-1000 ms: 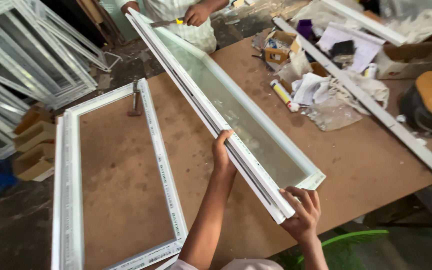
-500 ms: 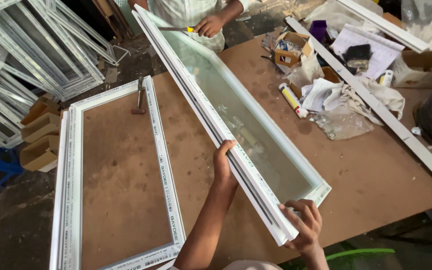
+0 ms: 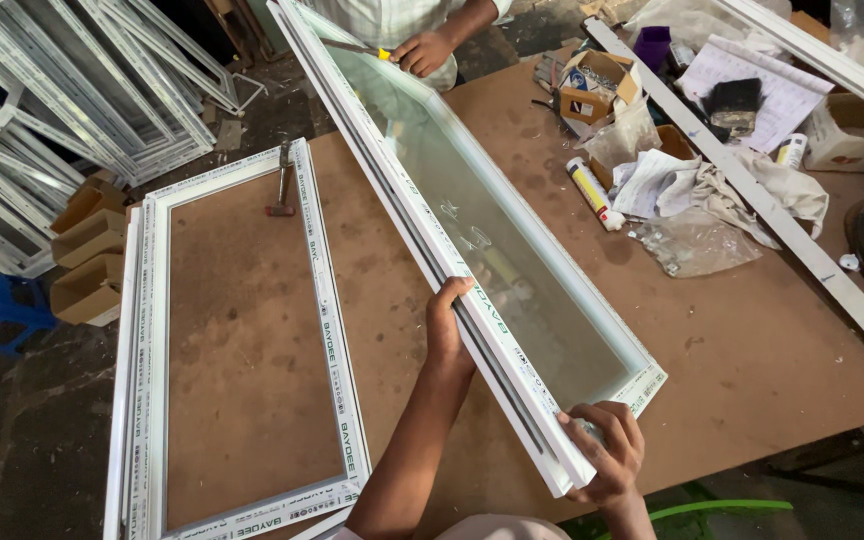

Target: The person places a glass pane into a white PVC window frame lying on a workbench, aligns it, then taps glazing beads around the frame edge with a rubber mallet to secure the glass. They use a screwdriver on a frame corner, carry finished frames to stack them on the floor, and fit additional bead strips into other frames.

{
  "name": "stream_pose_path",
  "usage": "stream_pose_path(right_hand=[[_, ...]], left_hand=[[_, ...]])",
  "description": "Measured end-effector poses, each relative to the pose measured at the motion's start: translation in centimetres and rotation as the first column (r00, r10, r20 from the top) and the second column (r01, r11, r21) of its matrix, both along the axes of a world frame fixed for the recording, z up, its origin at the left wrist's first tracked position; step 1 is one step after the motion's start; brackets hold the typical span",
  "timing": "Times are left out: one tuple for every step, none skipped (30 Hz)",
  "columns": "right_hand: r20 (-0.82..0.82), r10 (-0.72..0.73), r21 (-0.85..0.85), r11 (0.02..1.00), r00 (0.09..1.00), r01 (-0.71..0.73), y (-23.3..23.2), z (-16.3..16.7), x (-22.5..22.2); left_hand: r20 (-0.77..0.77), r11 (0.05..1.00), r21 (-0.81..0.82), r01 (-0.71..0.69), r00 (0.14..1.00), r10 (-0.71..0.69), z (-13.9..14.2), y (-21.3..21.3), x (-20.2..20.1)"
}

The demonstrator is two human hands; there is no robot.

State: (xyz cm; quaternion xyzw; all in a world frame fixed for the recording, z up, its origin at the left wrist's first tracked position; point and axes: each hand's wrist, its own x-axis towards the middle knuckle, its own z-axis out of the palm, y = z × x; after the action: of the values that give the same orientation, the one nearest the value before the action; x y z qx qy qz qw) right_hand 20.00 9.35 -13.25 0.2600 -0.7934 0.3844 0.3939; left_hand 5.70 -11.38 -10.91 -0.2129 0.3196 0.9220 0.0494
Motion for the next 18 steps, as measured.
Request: stream_pose_path(right_hand=[[0.000,0.005,-0.005,1.000,1.000,-0.005,-0.09,0.10,0.00],[0.002,-0.007,-0.005,1.000,1.000,0.007,-0.18,0.21,0.03],[0.003,-0.019,-0.006,1.000,1.000,0.019,-0.27,0.29,0.02],[0.004,-0.030,-0.005,1.000,1.000,0.030,-0.34,0.38,0.05],[-0.001,-0.020,-0.006,1.000,1.000,0.020,-0.39,0.44,0.04],[-0.004,-0.010,-0.006,1.000,1.000,0.010,-0.46,0.48,0.02],[-0.008,0.000,-0.006,1.000,1.000,0.000,-0.48,0.49,-0.02],[-0.008,-0.003,-0.003,1.000,1.000,0.003,-0.56,0.48,-0.04],[-0.009,-0.006,0.000,1.000,1.000,0.006,-0.59,0.46,-0.08],[-0.011,-0.009,0.001,1.000,1.000,0.009,-0.64,0.43,-0.13],[-0.011,-0.004,-0.001,1.000,1.000,0.004,-0.68,0.39,-0.18],[-0.011,0.002,-0.003,1.000,1.000,-0.002,-0.69,0.36,-0.21],[-0.011,0.007,-0.005,1.000,1.000,-0.007,-0.72,0.34,-0.24],[-0.008,0.009,-0.002,1.000,1.000,-0.009,-0.71,0.33,-0.26],[-0.005,0.010,0.001,1.000,1.000,-0.010,-0.71,0.32,-0.26],[-0.003,0.010,0.004,1.000,1.000,-0.010,-0.70,0.32,-0.26],[-0.002,0.016,0.000,1.000,1.000,-0.016,-0.69,0.34,-0.25],[-0.001,0.022,-0.005,1.000,1.000,-0.022,-0.70,0.34,-0.25]], left_hand=[[-0.001,1.000,-0.001,0.002,1.000,-0.002,0.09,-0.01,0.04],[-0.003,1.000,-0.002,0.004,1.000,-0.004,0.18,0.00,0.03],[0.004,1.000,-0.005,0.001,1.000,-0.001,0.22,0.00,0.00],[0.010,1.000,-0.007,-0.004,1.000,0.004,0.26,-0.01,0.02],[0.018,1.000,-0.008,-0.010,1.000,0.010,0.25,0.00,0.00],[0.009,1.000,-0.009,-0.003,1.000,0.004,0.25,-0.05,0.02],[0.001,1.000,-0.010,0.002,1.000,-0.002,0.24,-0.09,0.01],[-0.008,1.000,-0.010,0.008,1.000,-0.008,0.24,-0.12,0.06],[-0.005,1.000,-0.005,0.011,1.000,-0.011,0.26,-0.13,0.12],[-0.004,1.000,0.000,0.014,1.000,-0.014,0.33,-0.17,0.15],[-0.004,1.000,0.004,0.018,1.000,-0.018,0.42,-0.18,0.20],[-0.008,1.000,0.001,0.015,1.000,-0.015,0.54,-0.20,0.23],[-0.011,1.000,-0.002,0.013,1.000,-0.013,0.67,-0.20,0.25],[-0.014,1.000,-0.005,0.012,1.000,-0.012,0.80,-0.20,0.31],[0.002,1.000,-0.011,0.005,1.000,-0.005,0.91,-0.19,0.34],[0.017,1.000,-0.017,-0.001,1.000,0.001,0.98,-0.19,0.37],[0.033,1.000,-0.024,-0.007,0.999,0.007,0.99,-0.18,0.38],[0.024,1.000,-0.007,0.003,1.000,-0.003,0.95,-0.22,0.35]])
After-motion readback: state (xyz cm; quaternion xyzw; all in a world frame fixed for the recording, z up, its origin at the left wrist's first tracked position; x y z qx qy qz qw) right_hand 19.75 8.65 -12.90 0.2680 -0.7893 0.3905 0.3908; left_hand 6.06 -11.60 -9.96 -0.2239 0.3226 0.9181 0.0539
